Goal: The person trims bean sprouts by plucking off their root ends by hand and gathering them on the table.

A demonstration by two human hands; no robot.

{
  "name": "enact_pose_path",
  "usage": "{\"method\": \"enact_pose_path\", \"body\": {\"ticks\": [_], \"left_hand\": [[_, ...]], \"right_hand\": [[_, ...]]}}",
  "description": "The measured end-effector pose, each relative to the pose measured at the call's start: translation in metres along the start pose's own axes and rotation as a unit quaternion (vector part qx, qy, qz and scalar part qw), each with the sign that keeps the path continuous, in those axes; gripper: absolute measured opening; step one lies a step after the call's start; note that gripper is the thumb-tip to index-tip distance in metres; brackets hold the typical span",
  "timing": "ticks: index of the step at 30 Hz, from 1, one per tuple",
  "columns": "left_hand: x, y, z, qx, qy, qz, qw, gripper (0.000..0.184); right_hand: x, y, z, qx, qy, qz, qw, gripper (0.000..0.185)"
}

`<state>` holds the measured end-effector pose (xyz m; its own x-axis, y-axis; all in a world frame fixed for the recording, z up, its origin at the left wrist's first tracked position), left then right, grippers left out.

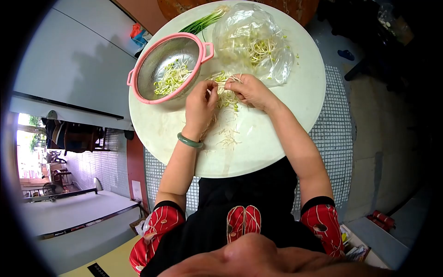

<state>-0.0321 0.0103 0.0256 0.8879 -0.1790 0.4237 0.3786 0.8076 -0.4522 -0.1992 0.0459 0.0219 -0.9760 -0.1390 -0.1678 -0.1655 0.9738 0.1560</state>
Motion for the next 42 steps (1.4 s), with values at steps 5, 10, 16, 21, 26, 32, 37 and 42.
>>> {"method": "enact_pose_path", "body": {"ticks": [5, 10, 16, 21, 26, 32, 37, 42], "left_hand": [[0.024, 0.000, 0.028, -0.014, -0.141, -0.107, 0.984, 0.012], [0.035, 0.010, 0.022, -0.023, -0.292, -0.214, 0.932, 0.019], [0.005, -0.001, 0.028, -0.124, -0.232, -0.193, 0.945, 0.015], [-0.023, -0.007, 0.021, -0.185, -0.258, -0.230, 0.920, 0.019], [-0.020, -0.011, 0.013, -0.094, -0.142, -0.195, 0.966, 0.012], [0.000, -0.020, -0.015, 0.295, 0.453, -0.093, 0.836, 0.012], [-0.004, -0.016, -0.016, 0.305, 0.505, -0.117, 0.799, 0.011], [0.015, -0.013, -0.011, 0.298, 0.303, -0.245, 0.872, 0.016]], "right_hand": [[0.019, -0.004, 0.002, 0.035, -0.203, -0.032, 0.978, 0.015], [0.025, -0.001, -0.008, 0.057, -0.265, 0.002, 0.962, 0.016], [0.029, -0.007, 0.005, 0.075, -0.279, -0.061, 0.955, 0.014], [0.026, -0.006, 0.003, 0.069, -0.265, -0.024, 0.962, 0.016], [0.024, -0.004, 0.002, 0.053, -0.286, -0.019, 0.956, 0.016], [0.019, -0.005, 0.003, 0.045, -0.226, -0.029, 0.973, 0.012], [0.012, -0.003, 0.002, -0.003, -0.178, -0.030, 0.984, 0.012], [0.020, -0.003, -0.003, 0.023, -0.200, -0.017, 0.979, 0.016]]}}
Point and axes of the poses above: each hand's wrist, its own y-axis away from the middle knuckle, its own x-axis out of the back of the hand, z = x × y, the point moved 3 cm from there along -y, towards the middle knuckle, and after that the axes turned 5 degrees about y, right-handed, at the moved point
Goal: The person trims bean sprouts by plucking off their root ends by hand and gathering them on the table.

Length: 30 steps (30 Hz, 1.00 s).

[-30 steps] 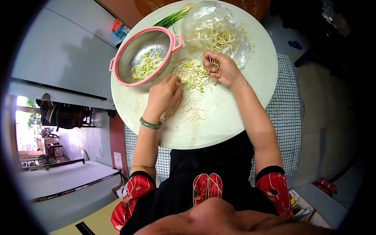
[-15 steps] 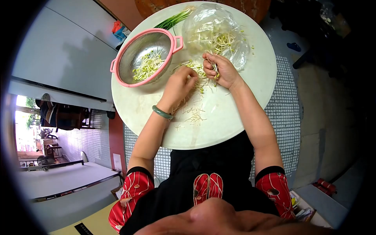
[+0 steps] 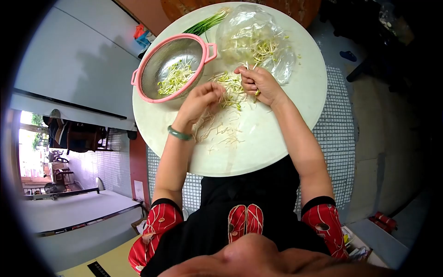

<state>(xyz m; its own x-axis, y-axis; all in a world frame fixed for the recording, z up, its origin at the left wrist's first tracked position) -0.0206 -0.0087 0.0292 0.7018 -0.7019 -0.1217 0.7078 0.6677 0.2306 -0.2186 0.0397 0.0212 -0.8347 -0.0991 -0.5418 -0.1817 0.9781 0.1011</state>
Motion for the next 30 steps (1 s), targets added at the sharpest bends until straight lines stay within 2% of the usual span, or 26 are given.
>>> {"method": "enact_pose_path", "body": {"ticks": [1, 3, 4, 5, 8, 9, 10, 12, 18, 24, 30], "left_hand": [[0.003, 0.004, 0.000, 0.034, -0.105, -0.007, 0.994, 0.018], [0.008, 0.004, 0.002, -0.026, -0.300, 0.066, 0.951, 0.022], [0.009, 0.005, 0.005, -0.055, -0.391, 0.103, 0.913, 0.024], [0.007, 0.004, 0.010, -0.127, -0.469, 0.120, 0.866, 0.019], [-0.037, -0.002, 0.018, -0.274, -0.457, 0.090, 0.841, 0.014], [-0.050, -0.005, 0.015, -0.330, -0.475, 0.042, 0.815, 0.015], [-0.066, -0.004, 0.017, -0.339, -0.539, 0.027, 0.771, 0.017], [-0.077, -0.013, 0.007, -0.366, -0.570, 0.018, 0.736, 0.018], [-0.077, -0.023, -0.008, -0.353, -0.565, 0.022, 0.745, 0.016], [-0.084, -0.018, -0.009, -0.358, -0.541, -0.019, 0.761, 0.015], [-0.084, -0.014, -0.010, -0.364, -0.550, -0.017, 0.751, 0.015]], "right_hand": [[0.002, 0.001, -0.002, 0.011, -0.010, 0.009, 1.000, 0.017], [0.006, 0.001, -0.004, 0.023, -0.022, 0.016, 0.999, 0.017], [0.006, 0.000, -0.004, 0.027, -0.028, 0.017, 0.999, 0.017], [0.007, -0.001, -0.002, 0.028, -0.027, 0.019, 0.999, 0.020], [0.008, -0.001, 0.000, 0.030, -0.019, 0.025, 0.999, 0.025], [0.008, -0.001, -0.001, 0.030, -0.016, 0.026, 0.999, 0.025], [0.009, -0.001, -0.002, 0.031, -0.013, 0.026, 0.999, 0.024], [0.011, -0.001, -0.001, 0.025, -0.025, 0.026, 0.999, 0.020], [0.012, -0.001, -0.002, 0.040, -0.045, 0.025, 0.998, 0.023], [0.013, 0.000, -0.004, 0.038, -0.032, 0.025, 0.998, 0.021], [0.012, 0.001, -0.004, 0.040, -0.027, 0.023, 0.999, 0.019]]}}
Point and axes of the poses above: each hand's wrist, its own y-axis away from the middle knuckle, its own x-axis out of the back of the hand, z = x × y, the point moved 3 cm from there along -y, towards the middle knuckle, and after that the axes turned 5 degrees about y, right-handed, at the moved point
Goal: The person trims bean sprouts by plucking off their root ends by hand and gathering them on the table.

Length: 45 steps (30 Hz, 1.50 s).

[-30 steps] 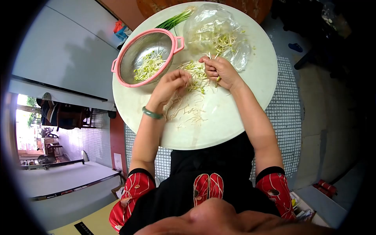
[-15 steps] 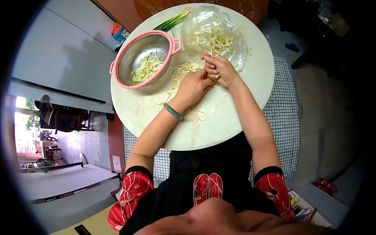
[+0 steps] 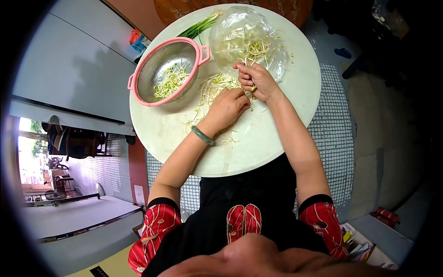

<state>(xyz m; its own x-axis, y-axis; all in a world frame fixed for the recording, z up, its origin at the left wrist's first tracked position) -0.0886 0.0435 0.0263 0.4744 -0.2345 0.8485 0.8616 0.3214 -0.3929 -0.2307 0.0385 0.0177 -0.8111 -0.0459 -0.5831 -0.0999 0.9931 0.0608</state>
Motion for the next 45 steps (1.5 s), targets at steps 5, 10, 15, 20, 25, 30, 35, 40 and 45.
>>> {"method": "enact_pose_path", "body": {"ticks": [5, 10, 15, 20, 25, 30, 35, 40, 45], "left_hand": [[0.009, 0.004, -0.028, 0.126, 0.186, 0.166, 0.960, 0.012], [0.024, 0.007, -0.064, 0.252, 0.569, 0.294, 0.726, 0.008], [0.028, 0.015, -0.069, 0.271, 0.673, 0.295, 0.622, 0.008], [0.030, 0.012, -0.050, 0.192, 0.526, 0.310, 0.768, 0.009], [0.040, 0.011, -0.030, 0.102, 0.163, 0.276, 0.942, 0.017], [0.030, 0.015, -0.039, 0.135, 0.282, 0.244, 0.918, 0.020], [0.039, 0.014, -0.034, 0.143, 0.298, 0.265, 0.906, 0.020], [0.042, 0.017, -0.036, 0.140, 0.172, 0.223, 0.949, 0.016], [0.038, 0.019, -0.036, 0.149, 0.185, 0.245, 0.940, 0.011]], "right_hand": [[-0.001, 0.000, 0.000, -0.009, -0.003, 0.006, 1.000, 0.017], [-0.006, -0.001, 0.006, -0.039, 0.045, -0.006, 0.998, 0.017], [-0.007, -0.002, 0.009, -0.058, 0.069, -0.007, 0.996, 0.019], [-0.017, 0.003, 0.015, -0.115, 0.072, -0.043, 0.990, 0.021], [-0.016, 0.001, 0.020, -0.105, 0.051, -0.015, 0.993, 0.020], [-0.017, 0.001, 0.019, -0.091, 0.057, -0.016, 0.994, 0.017], [-0.017, 0.004, 0.016, -0.102, 0.095, -0.051, 0.989, 0.013], [-0.017, 0.004, 0.014, -0.106, 0.119, -0.058, 0.986, 0.010], [-0.019, 0.005, 0.013, -0.106, 0.133, -0.056, 0.984, 0.009]]}}
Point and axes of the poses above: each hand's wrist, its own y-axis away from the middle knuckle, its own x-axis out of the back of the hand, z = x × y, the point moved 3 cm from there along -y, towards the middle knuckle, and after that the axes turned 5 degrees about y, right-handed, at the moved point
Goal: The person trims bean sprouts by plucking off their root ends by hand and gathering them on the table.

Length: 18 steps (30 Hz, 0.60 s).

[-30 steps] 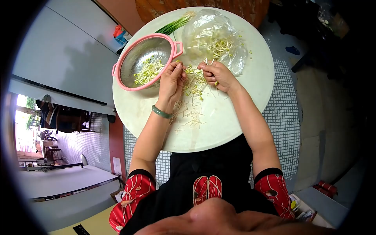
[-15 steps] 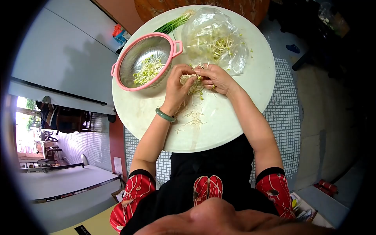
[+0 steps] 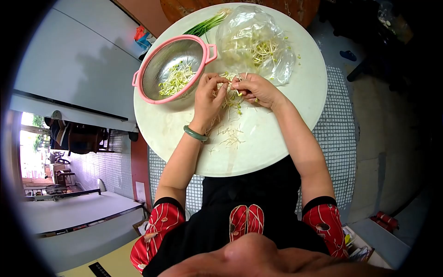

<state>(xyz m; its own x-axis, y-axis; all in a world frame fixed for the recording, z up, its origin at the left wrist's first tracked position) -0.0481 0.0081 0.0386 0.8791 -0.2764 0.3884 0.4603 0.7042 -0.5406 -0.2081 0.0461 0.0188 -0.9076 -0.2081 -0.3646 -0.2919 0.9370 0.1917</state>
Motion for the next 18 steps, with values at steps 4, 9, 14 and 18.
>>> {"method": "enact_pose_path", "body": {"ticks": [4, 9, 14, 18], "left_hand": [[0.008, 0.000, -0.019, 0.177, 0.281, 0.069, 0.941, 0.011], [0.032, 0.010, 0.006, 0.248, 0.100, -0.228, 0.936, 0.019], [0.025, 0.010, 0.022, 0.109, -0.202, -0.242, 0.943, 0.020], [-0.012, 0.010, 0.025, -0.010, -0.252, -0.186, 0.950, 0.017]], "right_hand": [[0.002, 0.004, -0.005, 0.020, -0.045, -0.018, 0.999, 0.010], [0.016, 0.001, -0.010, 0.095, -0.187, -0.052, 0.976, 0.010], [0.024, -0.002, -0.008, 0.142, -0.236, -0.101, 0.956, 0.020], [0.023, -0.002, -0.009, 0.135, -0.236, -0.090, 0.958, 0.016]]}}
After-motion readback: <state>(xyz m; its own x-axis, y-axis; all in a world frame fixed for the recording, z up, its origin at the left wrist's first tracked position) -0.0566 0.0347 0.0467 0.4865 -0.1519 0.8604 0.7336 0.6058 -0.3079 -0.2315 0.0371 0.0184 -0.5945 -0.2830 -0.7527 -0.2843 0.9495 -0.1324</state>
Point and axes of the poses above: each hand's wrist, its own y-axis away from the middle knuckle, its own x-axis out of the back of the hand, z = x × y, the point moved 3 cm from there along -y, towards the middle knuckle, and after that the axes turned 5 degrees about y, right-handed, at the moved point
